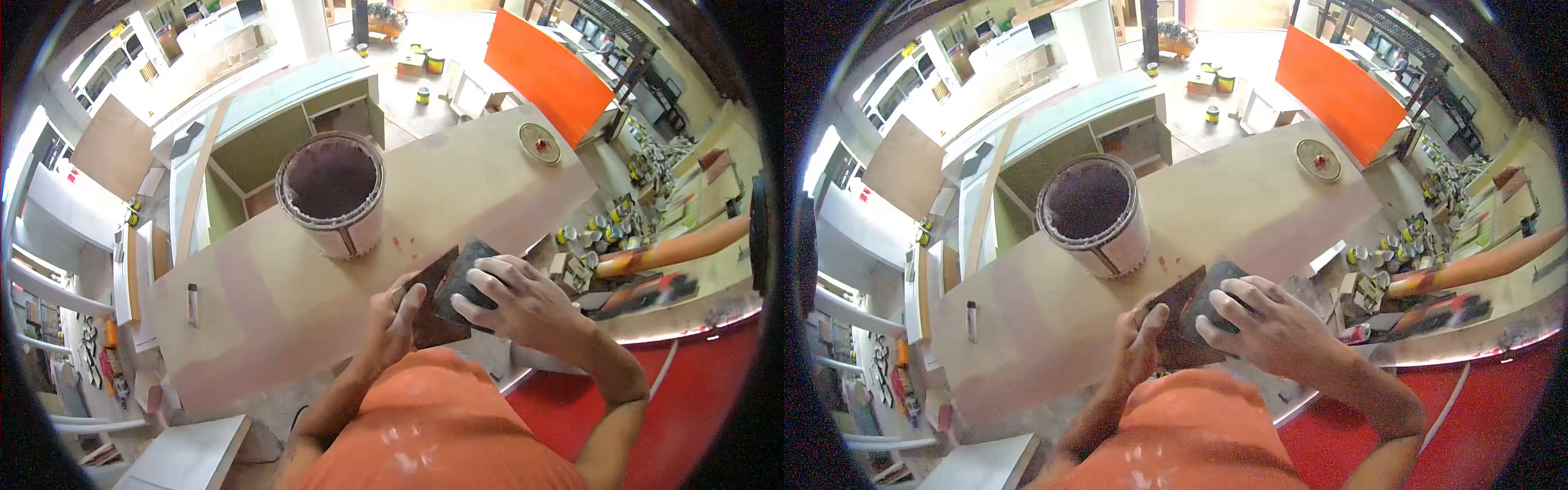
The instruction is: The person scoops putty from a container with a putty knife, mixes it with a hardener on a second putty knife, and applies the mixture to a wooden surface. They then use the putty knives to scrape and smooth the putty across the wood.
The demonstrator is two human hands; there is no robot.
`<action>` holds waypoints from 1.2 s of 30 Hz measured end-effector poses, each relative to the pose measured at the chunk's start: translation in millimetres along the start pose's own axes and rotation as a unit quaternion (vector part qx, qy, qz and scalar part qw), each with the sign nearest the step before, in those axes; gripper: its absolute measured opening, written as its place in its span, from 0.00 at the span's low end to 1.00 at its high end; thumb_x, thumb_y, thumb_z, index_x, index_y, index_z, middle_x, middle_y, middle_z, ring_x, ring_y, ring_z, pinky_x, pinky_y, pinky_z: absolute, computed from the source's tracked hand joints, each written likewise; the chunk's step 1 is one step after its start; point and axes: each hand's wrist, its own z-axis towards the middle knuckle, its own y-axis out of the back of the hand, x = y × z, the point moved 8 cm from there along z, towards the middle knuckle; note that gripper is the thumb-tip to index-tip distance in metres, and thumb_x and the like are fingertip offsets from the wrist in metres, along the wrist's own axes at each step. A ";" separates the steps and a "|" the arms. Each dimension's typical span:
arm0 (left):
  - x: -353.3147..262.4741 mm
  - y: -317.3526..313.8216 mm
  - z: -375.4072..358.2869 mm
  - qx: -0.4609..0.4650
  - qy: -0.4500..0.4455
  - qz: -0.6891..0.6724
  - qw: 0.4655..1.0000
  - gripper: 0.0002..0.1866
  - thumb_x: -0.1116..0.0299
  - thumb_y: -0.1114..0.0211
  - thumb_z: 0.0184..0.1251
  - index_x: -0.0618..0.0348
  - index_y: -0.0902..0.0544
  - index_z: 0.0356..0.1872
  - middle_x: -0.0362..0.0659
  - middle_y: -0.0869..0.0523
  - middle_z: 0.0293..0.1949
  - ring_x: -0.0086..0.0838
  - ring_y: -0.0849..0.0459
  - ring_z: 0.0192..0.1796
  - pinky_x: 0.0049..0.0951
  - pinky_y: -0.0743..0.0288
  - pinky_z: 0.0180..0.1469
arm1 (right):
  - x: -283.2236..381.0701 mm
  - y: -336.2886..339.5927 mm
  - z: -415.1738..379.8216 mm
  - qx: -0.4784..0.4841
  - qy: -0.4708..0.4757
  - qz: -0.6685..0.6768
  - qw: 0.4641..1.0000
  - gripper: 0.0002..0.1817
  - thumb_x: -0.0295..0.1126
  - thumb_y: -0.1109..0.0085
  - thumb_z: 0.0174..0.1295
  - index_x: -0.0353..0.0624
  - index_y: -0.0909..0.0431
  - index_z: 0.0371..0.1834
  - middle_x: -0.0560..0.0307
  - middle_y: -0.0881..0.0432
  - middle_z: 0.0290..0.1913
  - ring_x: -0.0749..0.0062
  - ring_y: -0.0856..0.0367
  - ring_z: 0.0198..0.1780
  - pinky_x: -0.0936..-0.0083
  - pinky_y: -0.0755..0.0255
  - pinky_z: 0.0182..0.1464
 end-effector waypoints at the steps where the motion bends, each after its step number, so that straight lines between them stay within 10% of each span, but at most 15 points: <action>1: -7.4 0.4 0.4 -0.001 -0.011 0.025 1.000 0.18 0.63 0.48 0.76 0.67 0.22 0.54 0.45 0.15 0.38 0.21 0.21 0.42 0.27 0.26 0.46 | 0.5 -8.4 1.2 0.004 -0.004 0.001 1.000 0.19 0.39 0.45 0.55 0.54 0.26 0.51 0.54 0.29 0.52 0.59 0.32 0.60 0.62 0.35 0.65; 9: -11.1 2.1 8.0 0.008 0.009 0.091 0.996 0.19 0.61 0.47 0.76 0.70 0.23 0.53 0.44 0.15 0.40 0.23 0.21 0.43 0.27 0.26 0.48 | -6.6 -18.7 -4.7 0.030 -0.038 0.041 0.998 0.20 0.37 0.44 0.53 0.54 0.26 0.52 0.53 0.31 0.53 0.57 0.31 0.59 0.58 0.33 0.64; 16: -5.3 -2.3 8.5 0.002 0.038 -0.124 0.992 0.19 0.62 0.46 0.74 0.68 0.23 0.54 0.44 0.16 0.43 0.24 0.20 0.43 0.27 0.26 0.48 | -13.5 -14.5 -20.8 -0.023 -0.150 0.134 0.979 0.26 0.28 0.36 0.45 0.58 0.22 0.52 0.55 0.29 0.53 0.55 0.31 0.61 0.57 0.32 0.64; 21: 48.4 -46.7 12.9 0.018 0.175 -0.421 0.890 0.23 0.55 0.42 0.69 0.64 0.24 0.54 0.44 0.17 0.43 0.28 0.17 0.42 0.30 0.23 0.48 | 3.1 -15.1 -41.3 -0.278 -0.131 0.327 0.894 0.25 0.27 0.28 0.46 0.54 0.22 0.50 0.52 0.30 0.53 0.53 0.30 0.60 0.61 0.34 0.63; 26: 41.5 -74.0 8.6 0.076 0.178 -0.396 0.898 0.20 0.57 0.44 0.70 0.63 0.24 0.53 0.45 0.17 0.45 0.28 0.18 0.45 0.31 0.24 0.51 | -43.2 -91.9 -78.7 -0.352 -0.282 0.281 0.847 0.23 0.24 0.31 0.50 0.42 0.26 0.52 0.47 0.31 0.54 0.51 0.33 0.60 0.60 0.39 0.64; 29: 47.8 -65.5 18.4 0.083 0.061 -0.298 0.949 0.21 0.59 0.44 0.71 0.66 0.25 0.56 0.43 0.18 0.44 0.25 0.21 0.51 0.32 0.27 0.54 | -58.8 -121.4 -120.5 -0.243 -0.377 0.238 0.862 0.20 0.25 0.37 0.58 0.40 0.27 0.54 0.47 0.28 0.54 0.53 0.29 0.57 0.63 0.36 0.62; 31: 33.4 -63.5 31.5 0.022 0.062 -0.287 0.956 0.22 0.57 0.44 0.72 0.67 0.26 0.56 0.41 0.19 0.39 0.24 0.21 0.45 0.31 0.27 0.48 | -52.0 -169.5 -211.9 -0.458 -0.612 0.529 0.369 0.18 0.27 0.37 0.60 0.41 0.26 0.54 0.54 0.24 0.53 0.65 0.23 0.49 0.74 0.29 0.54; 32: 31.3 -55.5 34.9 -0.041 0.069 -0.268 0.960 0.24 0.55 0.44 0.73 0.68 0.26 0.57 0.39 0.20 0.35 0.22 0.21 0.39 0.29 0.26 0.42 | -40.3 -116.9 -182.0 -0.585 -0.561 0.560 0.174 0.16 0.27 0.41 0.63 0.37 0.25 0.54 0.56 0.20 0.46 0.68 0.21 0.47 0.72 0.25 0.50; 36: 34.9 -57.2 42.5 -0.016 0.023 -0.132 0.991 0.23 0.55 0.50 0.77 0.66 0.27 0.59 0.39 0.20 0.25 0.27 0.22 0.22 0.28 0.27 0.26 | 8.8 -142.7 -174.2 -0.546 -0.570 0.560 0.253 0.18 0.26 0.43 0.62 0.29 0.27 0.54 0.48 0.25 0.54 0.65 0.23 0.52 0.69 0.28 0.55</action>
